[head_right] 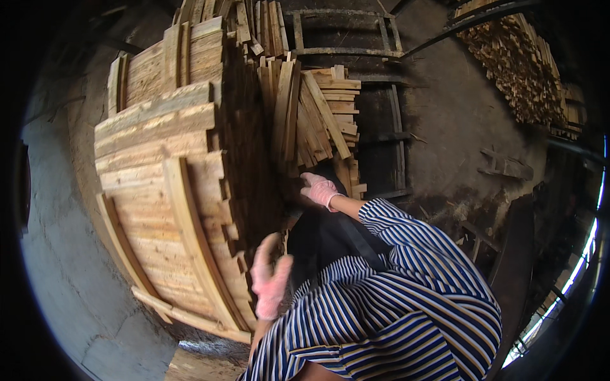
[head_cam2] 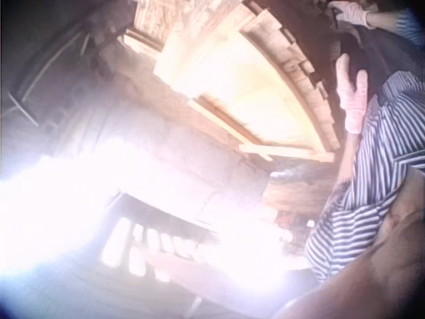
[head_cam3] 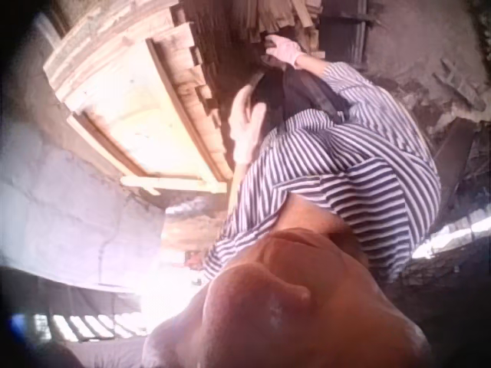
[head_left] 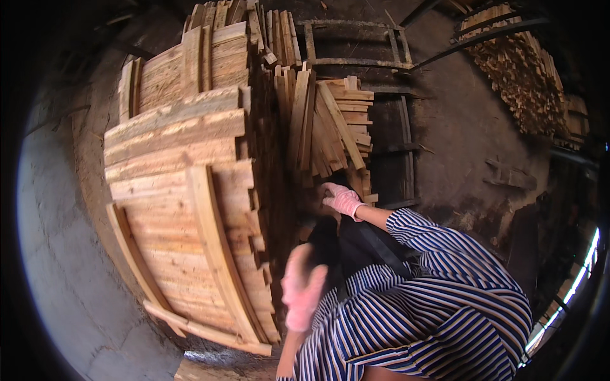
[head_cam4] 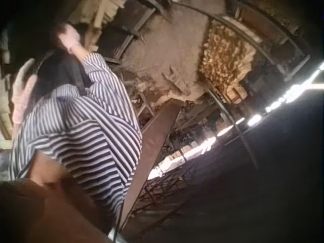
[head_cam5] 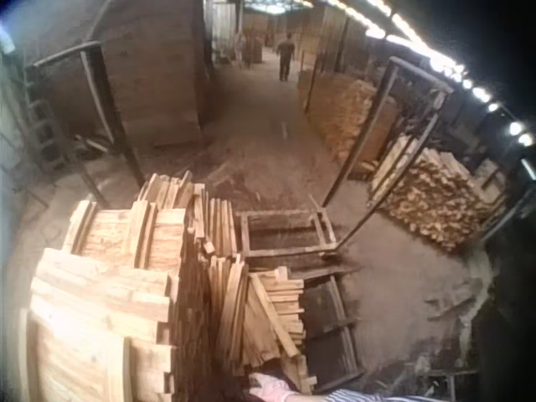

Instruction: The person picks up wooden planks from a pile on the floor and stacks them onto a metal rack. The person wears pink gloves and handles the planks one by one or in small groups, arranging them vertically on the rack.

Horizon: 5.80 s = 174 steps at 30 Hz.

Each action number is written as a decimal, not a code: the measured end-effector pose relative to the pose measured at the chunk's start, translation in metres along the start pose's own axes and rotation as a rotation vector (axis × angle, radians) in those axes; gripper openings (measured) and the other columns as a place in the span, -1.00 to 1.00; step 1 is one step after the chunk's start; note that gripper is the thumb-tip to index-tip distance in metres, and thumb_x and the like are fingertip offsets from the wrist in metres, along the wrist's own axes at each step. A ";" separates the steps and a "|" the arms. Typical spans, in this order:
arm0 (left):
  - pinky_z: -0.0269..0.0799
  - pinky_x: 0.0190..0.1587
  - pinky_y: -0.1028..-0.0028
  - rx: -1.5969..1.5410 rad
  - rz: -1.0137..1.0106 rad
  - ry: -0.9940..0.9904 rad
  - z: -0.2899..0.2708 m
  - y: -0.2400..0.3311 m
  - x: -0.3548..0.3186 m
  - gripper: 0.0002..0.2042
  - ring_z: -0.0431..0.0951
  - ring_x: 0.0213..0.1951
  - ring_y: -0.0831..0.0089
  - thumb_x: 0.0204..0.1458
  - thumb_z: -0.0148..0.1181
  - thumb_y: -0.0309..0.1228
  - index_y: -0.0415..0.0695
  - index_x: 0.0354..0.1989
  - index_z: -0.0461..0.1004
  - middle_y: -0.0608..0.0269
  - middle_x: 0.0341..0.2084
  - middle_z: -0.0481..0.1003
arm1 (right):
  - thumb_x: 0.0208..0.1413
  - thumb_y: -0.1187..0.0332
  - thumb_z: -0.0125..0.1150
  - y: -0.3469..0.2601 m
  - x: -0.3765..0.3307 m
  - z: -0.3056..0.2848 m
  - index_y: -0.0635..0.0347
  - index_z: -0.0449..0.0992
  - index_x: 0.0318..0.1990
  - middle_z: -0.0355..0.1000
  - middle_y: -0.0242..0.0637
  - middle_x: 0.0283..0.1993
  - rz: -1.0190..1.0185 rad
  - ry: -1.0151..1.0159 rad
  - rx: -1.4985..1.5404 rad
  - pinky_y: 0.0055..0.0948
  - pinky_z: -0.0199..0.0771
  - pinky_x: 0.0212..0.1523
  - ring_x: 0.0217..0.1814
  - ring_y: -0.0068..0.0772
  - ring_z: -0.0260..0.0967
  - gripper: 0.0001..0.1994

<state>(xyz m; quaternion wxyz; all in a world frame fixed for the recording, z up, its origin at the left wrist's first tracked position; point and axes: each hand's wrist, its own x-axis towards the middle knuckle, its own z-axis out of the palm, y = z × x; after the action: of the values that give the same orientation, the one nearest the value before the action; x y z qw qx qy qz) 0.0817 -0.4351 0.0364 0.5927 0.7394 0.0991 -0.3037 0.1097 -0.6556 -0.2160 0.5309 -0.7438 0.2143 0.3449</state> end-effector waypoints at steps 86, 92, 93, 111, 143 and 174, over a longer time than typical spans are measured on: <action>0.55 -0.16 0.37 -0.110 0.743 0.869 -0.187 0.252 0.084 -0.46 0.55 -0.21 0.44 -0.20 0.46 -0.42 -0.16 0.03 0.41 0.25 -0.23 0.56 | -0.33 0.23 0.75 -0.564 -0.090 -0.066 0.15 0.30 0.32 0.47 -0.30 0.20 -1.198 -0.621 -0.058 -0.38 0.48 0.25 0.20 -0.43 0.43 -0.03; 0.55 -0.17 0.39 -0.309 0.861 1.002 -0.254 0.182 0.143 -0.52 0.55 -0.14 0.45 -0.01 0.40 -0.33 -0.14 0.08 0.40 0.30 -0.13 0.51 | -0.16 0.20 0.66 -0.554 0.017 0.024 0.14 0.43 0.24 0.57 -0.37 -0.04 -0.973 -0.827 0.196 -0.39 0.56 0.02 -0.06 -0.49 0.49 -0.24; 0.55 -0.16 0.40 -0.300 0.931 1.002 -0.259 0.183 0.144 -0.53 0.55 -0.13 0.45 0.04 0.38 -0.29 -0.13 0.11 0.40 0.30 -0.12 0.51 | -0.15 0.20 0.65 -0.565 0.016 0.027 0.14 0.43 0.24 0.57 -0.38 -0.06 -0.956 -0.833 0.200 -0.40 0.56 -0.01 -0.09 -0.50 0.49 -0.25; 0.48 0.23 0.28 -0.962 0.741 0.682 -0.214 0.073 0.262 -0.48 0.45 0.24 0.29 0.42 -0.16 -0.14 -0.13 0.46 0.14 0.15 0.35 0.31 | 0.14 -0.10 0.22 -0.540 0.022 0.019 -0.13 -0.01 0.54 0.24 -0.06 0.43 -1.058 -0.138 -0.755 -0.18 0.40 0.29 0.37 -0.03 0.31 -0.13; 0.38 0.31 0.23 -1.186 0.464 0.591 -0.220 0.060 0.349 -0.45 0.44 0.22 0.31 0.39 -0.21 -0.03 -0.08 0.44 0.14 0.10 0.30 0.32 | 0.02 -0.21 0.32 -0.520 0.091 -0.026 -0.18 0.01 0.55 0.12 -0.07 0.53 -0.737 -0.524 -0.441 -0.20 0.19 0.47 0.53 -0.09 0.10 -0.03; 0.76 -0.17 0.21 -0.795 0.373 -0.103 -0.195 0.227 0.393 -0.34 0.63 -0.01 -0.12 0.07 0.31 -0.12 -0.34 0.22 0.30 -0.21 0.23 0.37 | 0.26 0.17 0.02 -0.543 0.300 -0.185 -0.05 0.44 0.18 0.35 0.02 0.04 -0.931 -0.090 -1.764 0.00 0.54 0.05 0.11 0.05 0.41 -0.63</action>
<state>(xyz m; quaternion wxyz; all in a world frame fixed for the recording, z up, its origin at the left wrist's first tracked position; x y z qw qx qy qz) 0.5737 -0.3993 0.0210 0.8799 0.4431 0.0434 -0.1662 0.7359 -0.6282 -0.0533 -0.1215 -0.8680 -0.4518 0.1661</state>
